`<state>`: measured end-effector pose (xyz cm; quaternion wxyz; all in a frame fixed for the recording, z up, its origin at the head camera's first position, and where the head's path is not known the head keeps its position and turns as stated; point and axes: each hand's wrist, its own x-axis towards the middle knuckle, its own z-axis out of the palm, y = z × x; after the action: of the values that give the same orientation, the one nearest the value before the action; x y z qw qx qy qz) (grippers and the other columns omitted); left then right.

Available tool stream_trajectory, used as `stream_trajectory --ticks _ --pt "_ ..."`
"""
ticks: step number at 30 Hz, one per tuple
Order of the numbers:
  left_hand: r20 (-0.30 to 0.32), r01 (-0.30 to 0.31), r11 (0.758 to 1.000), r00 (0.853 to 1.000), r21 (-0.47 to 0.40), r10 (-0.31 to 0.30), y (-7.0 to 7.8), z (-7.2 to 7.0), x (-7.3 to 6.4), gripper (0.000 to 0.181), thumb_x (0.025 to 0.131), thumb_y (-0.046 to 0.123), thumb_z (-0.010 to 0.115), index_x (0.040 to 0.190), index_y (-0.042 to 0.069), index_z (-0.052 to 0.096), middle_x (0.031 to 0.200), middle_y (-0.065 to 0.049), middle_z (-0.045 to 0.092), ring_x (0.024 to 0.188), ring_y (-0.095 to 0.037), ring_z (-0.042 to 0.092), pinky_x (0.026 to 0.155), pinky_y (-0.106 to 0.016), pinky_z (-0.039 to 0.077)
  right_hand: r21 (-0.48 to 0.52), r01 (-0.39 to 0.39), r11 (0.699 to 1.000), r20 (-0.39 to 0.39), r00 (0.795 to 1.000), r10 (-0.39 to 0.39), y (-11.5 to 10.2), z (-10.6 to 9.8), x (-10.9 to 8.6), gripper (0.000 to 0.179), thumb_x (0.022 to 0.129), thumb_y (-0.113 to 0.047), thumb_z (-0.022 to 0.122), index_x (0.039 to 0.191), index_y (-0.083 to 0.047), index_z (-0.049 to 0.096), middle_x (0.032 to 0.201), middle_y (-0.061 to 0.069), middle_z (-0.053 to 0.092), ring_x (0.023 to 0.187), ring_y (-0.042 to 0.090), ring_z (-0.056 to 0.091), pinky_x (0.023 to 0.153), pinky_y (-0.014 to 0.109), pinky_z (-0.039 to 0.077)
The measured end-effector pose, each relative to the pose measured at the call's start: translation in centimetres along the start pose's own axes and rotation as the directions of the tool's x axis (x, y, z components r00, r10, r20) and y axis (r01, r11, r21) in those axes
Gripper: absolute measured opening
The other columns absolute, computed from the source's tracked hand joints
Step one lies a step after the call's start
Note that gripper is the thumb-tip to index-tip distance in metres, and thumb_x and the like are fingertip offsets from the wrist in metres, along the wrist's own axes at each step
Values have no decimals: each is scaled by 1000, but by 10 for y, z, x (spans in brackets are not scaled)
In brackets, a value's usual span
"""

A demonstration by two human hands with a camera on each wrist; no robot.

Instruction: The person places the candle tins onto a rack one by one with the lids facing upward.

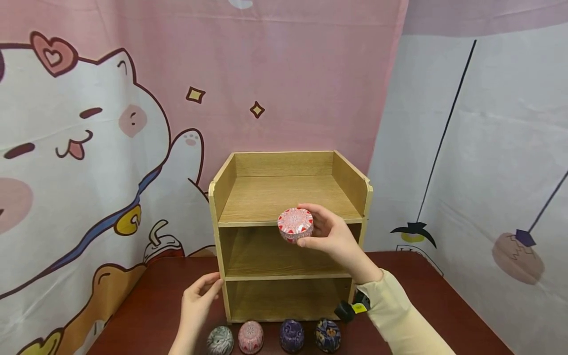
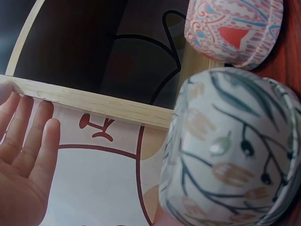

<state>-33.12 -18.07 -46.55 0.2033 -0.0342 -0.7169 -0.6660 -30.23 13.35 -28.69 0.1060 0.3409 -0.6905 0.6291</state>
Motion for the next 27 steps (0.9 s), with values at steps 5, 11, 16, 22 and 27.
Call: stream_trajectory --ticks 5,11,16,22,27 --pt "-1 -22 1000 1000 4 22 0 0 0 21 87 13 74 105 2 72 97 -10 71 76 -12 65 64 -29 56 13 -12 1000 -1 1000 12 -6 -1 8 73 75 1 81 138 4 45 129 13 58 111 21 59 88 30 51" --pt "-2 -17 1000 1000 19 17 -1 1 -2 21 87 14 74 104 2 72 97 -11 71 76 -13 66 64 -29 56 -22 -27 999 2 1000 27 -15 -1 17 70 75 3 80 137 -2 49 128 13 58 109 22 60 89 32 51" --pt "-3 -6 1000 1000 14 6 -2 3 -2 21 87 14 74 104 1 72 97 -11 71 77 -9 65 64 -28 55 -69 -10 998 22 1000 11 -19 -5 30 70 73 7 80 136 0 50 125 16 59 102 22 62 84 31 53" --pt "2 -8 1000 1000 8 8 -2 3 0 22 87 13 74 105 2 72 99 -11 71 79 -8 65 64 -27 55 -153 2 988 30 1000 2 -24 -8 43 68 74 4 81 135 -3 52 124 14 61 94 26 63 79 32 54" --pt "-6 -18 1000 1000 2 18 -1 2 0 21 87 12 74 105 2 72 99 -10 71 78 -9 65 65 -31 56 -178 -17 984 21 1000 21 -25 -8 51 67 74 2 81 135 -7 54 121 12 63 95 27 63 77 30 54"
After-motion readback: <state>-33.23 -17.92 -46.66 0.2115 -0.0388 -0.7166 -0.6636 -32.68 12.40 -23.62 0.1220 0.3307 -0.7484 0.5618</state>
